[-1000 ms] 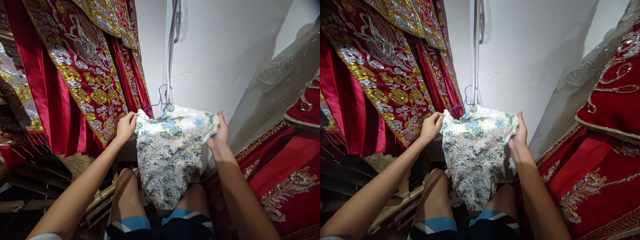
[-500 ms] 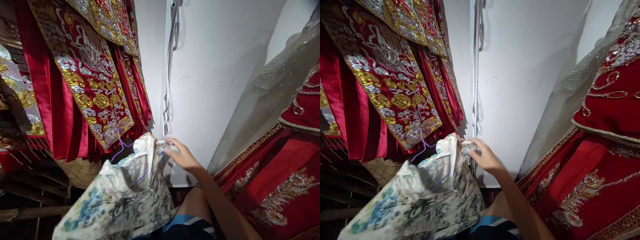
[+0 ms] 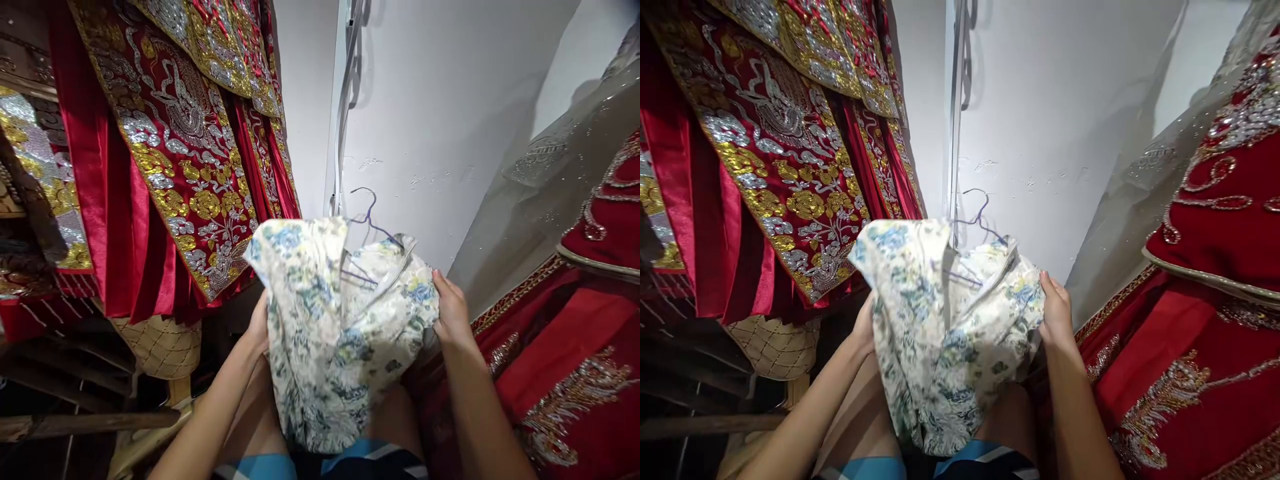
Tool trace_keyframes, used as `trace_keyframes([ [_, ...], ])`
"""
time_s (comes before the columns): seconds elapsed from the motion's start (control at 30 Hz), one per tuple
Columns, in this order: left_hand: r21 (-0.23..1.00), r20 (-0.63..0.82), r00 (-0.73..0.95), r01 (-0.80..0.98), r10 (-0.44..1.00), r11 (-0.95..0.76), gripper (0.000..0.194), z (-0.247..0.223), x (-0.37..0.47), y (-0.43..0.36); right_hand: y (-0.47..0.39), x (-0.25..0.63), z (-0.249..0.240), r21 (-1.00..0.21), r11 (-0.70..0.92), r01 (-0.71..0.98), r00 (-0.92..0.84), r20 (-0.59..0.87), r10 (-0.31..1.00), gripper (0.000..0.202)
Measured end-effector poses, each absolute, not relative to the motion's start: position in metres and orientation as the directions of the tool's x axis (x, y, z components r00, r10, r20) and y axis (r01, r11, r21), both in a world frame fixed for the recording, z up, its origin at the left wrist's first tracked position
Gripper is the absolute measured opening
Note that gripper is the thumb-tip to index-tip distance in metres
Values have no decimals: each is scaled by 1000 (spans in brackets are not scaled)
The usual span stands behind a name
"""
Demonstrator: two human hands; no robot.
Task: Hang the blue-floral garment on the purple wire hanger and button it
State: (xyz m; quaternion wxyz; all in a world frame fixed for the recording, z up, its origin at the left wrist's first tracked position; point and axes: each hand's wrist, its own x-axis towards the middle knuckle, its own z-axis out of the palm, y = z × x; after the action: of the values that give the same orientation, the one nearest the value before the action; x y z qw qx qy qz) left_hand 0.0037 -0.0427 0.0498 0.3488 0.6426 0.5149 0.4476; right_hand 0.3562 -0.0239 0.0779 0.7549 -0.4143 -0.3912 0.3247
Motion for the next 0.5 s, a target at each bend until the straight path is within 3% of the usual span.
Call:
trace_keyframes([
  [0.07, 973, 165, 12, 163, 986, -165, 78, 38, 5, -44, -11, 351, 87, -877, 462, -132, 489, 348, 800, 46],
  [0.13, 993, 120, -63, -3, 991, -120, 78, 22, 9, -48, -4, 339, 95, -885, 453, -109, 463, 358, 811, 49],
  [0.33, 984, 51, -125, -165, 991, -72, 80, -17, 27, -80, -20, 324, 84, -931, 363, -46, 482, 298, 824, 55],
  [0.4, 972, -8, -88, -234, 996, -13, 78, -20, 33, -93, -36, 324, 65, -927, 375, 16, 577, 315, 753, 55],
  [0.5, 954, -51, -51, -299, 997, 34, 77, -18, 43, -106, -68, 305, 26, -897, 417, 145, 766, 369, 527, 50],
])
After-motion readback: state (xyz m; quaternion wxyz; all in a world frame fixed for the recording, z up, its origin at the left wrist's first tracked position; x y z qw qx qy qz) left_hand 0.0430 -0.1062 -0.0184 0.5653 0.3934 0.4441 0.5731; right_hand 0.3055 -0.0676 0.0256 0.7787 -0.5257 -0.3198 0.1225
